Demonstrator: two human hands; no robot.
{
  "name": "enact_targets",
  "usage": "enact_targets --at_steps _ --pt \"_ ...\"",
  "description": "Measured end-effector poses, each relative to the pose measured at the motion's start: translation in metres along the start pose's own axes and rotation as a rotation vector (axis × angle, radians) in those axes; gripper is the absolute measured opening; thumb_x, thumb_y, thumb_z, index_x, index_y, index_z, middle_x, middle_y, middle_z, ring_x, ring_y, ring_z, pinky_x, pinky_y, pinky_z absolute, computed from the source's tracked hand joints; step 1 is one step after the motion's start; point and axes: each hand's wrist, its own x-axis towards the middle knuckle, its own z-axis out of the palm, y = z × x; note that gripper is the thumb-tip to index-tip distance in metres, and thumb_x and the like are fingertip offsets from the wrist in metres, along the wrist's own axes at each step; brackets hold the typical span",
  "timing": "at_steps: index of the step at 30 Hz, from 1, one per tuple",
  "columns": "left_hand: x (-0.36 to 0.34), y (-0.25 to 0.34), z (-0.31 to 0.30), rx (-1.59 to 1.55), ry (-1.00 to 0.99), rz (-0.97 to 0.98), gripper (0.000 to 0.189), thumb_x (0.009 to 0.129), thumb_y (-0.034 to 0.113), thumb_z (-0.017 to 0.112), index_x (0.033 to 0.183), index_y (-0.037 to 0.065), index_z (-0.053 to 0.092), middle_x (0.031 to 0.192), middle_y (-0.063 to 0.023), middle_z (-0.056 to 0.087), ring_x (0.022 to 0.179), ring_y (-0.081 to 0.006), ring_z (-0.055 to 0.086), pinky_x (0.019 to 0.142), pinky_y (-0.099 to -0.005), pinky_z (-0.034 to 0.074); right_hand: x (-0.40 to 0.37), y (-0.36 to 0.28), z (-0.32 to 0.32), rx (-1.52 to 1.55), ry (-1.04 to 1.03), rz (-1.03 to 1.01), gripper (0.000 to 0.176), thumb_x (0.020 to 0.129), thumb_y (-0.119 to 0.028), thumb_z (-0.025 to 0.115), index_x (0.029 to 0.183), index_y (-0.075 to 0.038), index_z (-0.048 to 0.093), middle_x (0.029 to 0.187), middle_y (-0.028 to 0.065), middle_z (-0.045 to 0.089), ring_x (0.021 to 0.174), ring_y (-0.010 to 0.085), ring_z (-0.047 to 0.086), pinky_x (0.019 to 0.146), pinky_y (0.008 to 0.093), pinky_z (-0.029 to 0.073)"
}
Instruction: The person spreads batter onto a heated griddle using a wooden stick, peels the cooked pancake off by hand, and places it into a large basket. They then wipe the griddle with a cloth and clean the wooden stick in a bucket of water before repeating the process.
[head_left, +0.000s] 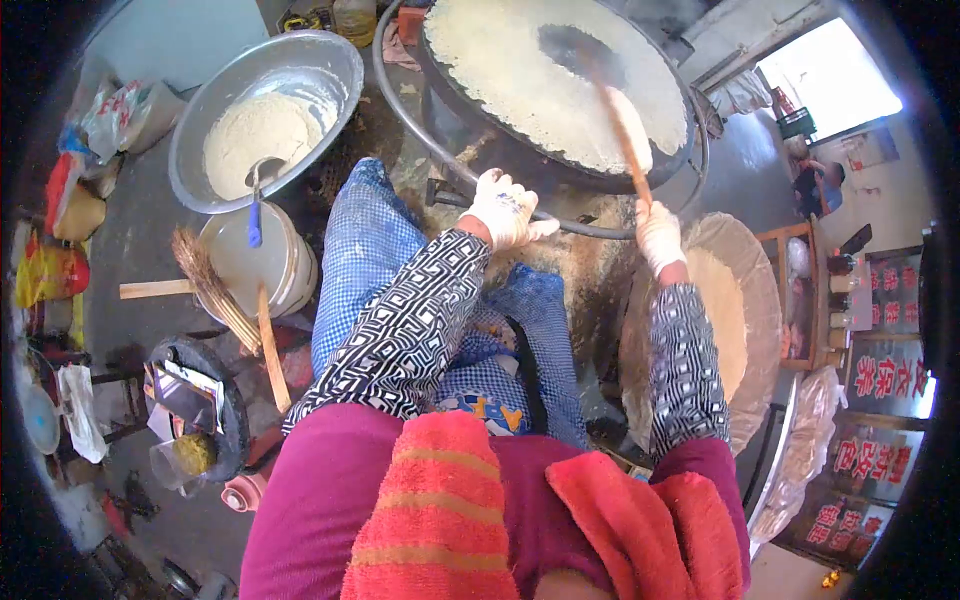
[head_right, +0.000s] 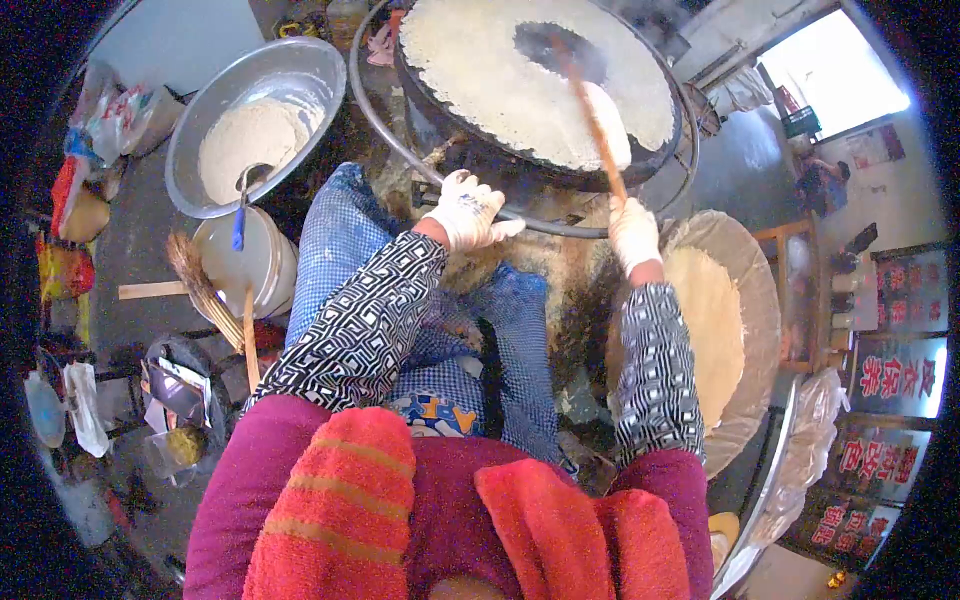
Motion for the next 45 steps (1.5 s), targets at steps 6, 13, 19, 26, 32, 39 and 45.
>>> enact_targets --at_steps 6,13,19,26,32,39,45 --pt "-0.01 -0.029 0.003 0.034 0.155 -0.004 0.058 0.088 0.064 0.048 0.093 0.011 0.072 0.097 -0.0137 0.069 0.107 -0.0327 0.058 0.109 -0.0495 0.025 0.006 0.013 0.012 0.011 -0.05 0.141 0.042 0.098 -0.04 0.046 0.091 -0.002 0.062 0.085 0.0277 0.065 0.085 0.0464 0.063 0.078 0.0527 0.05" --pt "-0.007 0.019 -0.005 0.02 -0.023 -0.013 0.058 0.08 0.062 0.059 0.102 0.009 0.068 0.103 -0.014 0.067 0.11 -0.0328 0.057 0.11 -0.0538 0.024 -0.015 -0.006 0.017 0.012 -0.082 -0.015 0.043 0.097 -0.039 0.047 0.087 -0.001 0.062 0.085 0.027 0.065 0.083 0.0457 0.063 0.076 0.0529 0.05" --pt "0.016 0.037 0.024 -0.03 -0.004 -0.029 0.039 0.072 0.03 0.072 0.106 0.011 0.064 0.108 -0.0135 0.066 0.113 -0.0311 0.057 0.11 -0.052 0.026 0.0 0.005 -0.006 -0.011 -0.02 -0.015 0.037 0.097 -0.036 0.049 0.086 -0.003 0.06 0.083 0.0263 0.065 0.081 0.0453 0.063 0.073 0.0525 0.05" --pt "0.007 0.007 0.025 0.032 0.059 0.025 0.037 0.077 0.033 0.069 0.106 0.012 0.064 0.108 -0.0108 0.066 0.112 -0.0307 0.057 0.107 -0.0504 0.03 -0.002 0.002 0.001 0.047 -0.078 0.072 0.044 0.098 -0.04 0.045 0.091 -0.001 0.063 0.088 0.0257 0.066 0.087 0.0451 0.063 0.08 0.0526 0.049" --pt "-0.006 -0.037 0.01 0.144 0.113 0.004 0.035 0.076 0.04 0.071 0.1 0.015 0.068 0.099 -0.0085 0.068 0.109 -0.0299 0.058 0.108 -0.0504 0.03 -0.062 -0.051 -0.04 0.09 -0.031 -0.161 0.036 0.098 -0.038 0.048 0.09 -0.003 0.055 0.076 0.0253 0.063 0.072 0.0467 0.061 0.066 0.0552 0.048" --pt "-0.021 -0.075 -0.002 0.309 0.209 -0.195 0.045 0.071 0.038 0.076 0.107 0.012 0.065 0.113 -0.0103 0.062 0.122 -0.0294 0.051 0.111 -0.059 0.02 -0.168 -0.009 -0.054 -0.017 -0.061 -0.074 0.033 0.097 -0.035 0.05 0.094 -0.003 0.056 0.07 0.024 0.063 0.065 0.0449 0.061 0.062 0.0564 0.047" --pt "-0.006 0.009 0.003 0.103 0.066 -0.115 0.023 0.084 0.017 0.055 0.1 0.012 0.071 0.106 -0.0126 0.068 0.112 -0.0298 0.058 0.111 -0.0513 0.023 -0.139 -0.002 -0.014 -0.078 -0.089 0.004 0.034 0.097 -0.036 0.049 0.095 -0.003 0.057 0.07 0.0222 0.065 0.066 0.0427 0.063 0.063 0.0552 0.048"
